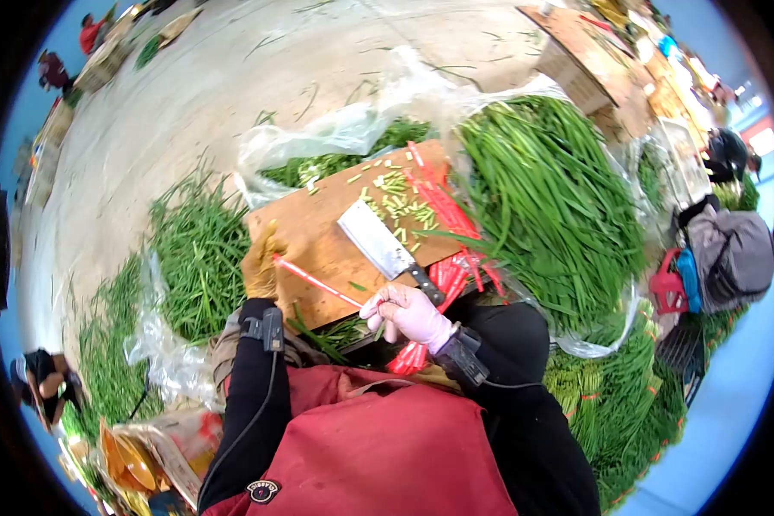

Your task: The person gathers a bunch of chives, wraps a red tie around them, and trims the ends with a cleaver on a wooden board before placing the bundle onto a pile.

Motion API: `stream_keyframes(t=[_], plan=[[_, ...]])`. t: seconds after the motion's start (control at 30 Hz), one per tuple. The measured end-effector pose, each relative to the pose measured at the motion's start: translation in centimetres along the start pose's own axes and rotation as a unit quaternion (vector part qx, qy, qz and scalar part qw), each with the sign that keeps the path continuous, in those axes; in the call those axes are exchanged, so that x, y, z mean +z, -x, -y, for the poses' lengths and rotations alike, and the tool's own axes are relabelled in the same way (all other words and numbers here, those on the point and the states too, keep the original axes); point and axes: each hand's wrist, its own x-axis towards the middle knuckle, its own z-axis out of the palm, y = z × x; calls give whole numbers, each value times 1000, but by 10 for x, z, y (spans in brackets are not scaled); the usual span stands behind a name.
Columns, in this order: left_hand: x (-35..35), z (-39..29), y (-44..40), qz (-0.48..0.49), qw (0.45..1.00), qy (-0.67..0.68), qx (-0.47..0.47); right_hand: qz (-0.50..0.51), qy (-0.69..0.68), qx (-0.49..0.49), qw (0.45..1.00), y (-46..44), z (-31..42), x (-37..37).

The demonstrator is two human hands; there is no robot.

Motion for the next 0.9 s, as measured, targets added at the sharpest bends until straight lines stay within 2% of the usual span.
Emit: stream_keyframes(t=[0.03, 0.07, 0.1, 0.13, 0.23, 0.3, 0.37, 0.4, 0.47, 0.5, 0.57, 0.63, 0.7, 0.77, 0.83, 0.9], plan=[[-3, 6, -1, -5, 1000, 16, -15, -45, -89, -20, 995, -4, -7, -1], [-10, 5, -2, -6, 996, 15, -91, -59, -61, -18, 996, -13, -20, -10], [-19, 33, -7, -21, 991, 58, -119, -73, -33, -13, 997, -20, -30, -18], [-20, 34, -8, -20, 992, 42, -121, -96, 21, 5, 995, -24, -28, -17], [-25, 49, -10, 6, 996, -2, -92, -129, 75, -86, 985, -52, -66, -19], [-18, 28, -5, 3, 994, -62, -94, -130, 137, -66, 980, -62, -69, -17], [-14, 13, -4, -6, 994, -63, -94, -124, 150, -37, 980, -75, -77, -23], [-15, 12, -5, -11, 994, -50, -94, -119, 266, -71, 954, -77, -81, -28], [-12, 3, -4, -14, 995, -19, -102, -106, 485, -135, 858, -71, -52, -24], [-10, 3, -3, -5, 995, -35, -97, -132, 515, -213, 819, -68, -31, -27], [-8, 4, -2, 12, 994, -67, -88, -193, 417, -210, 863, -68, -1, -42], [-3, 6, 0, 19, 995, -72, -71, -230, 421, -277, 832, -49, 82, -56], [0, 9, -1, 32, 995, -70, -59, -268, 596, -367, 662, -46, 142, -98], [7, 4, 0, 40, 996, -55, -53, -366, 716, -258, 535, -54, 179, -145], [16, -11, 2, 50, 996, -51, -51, -415, 737, -50, 530, -65, 212, -165], [22, -19, 3, 69, 995, -38, -62, -397, 713, 122, 564, -83, 238, -178]])
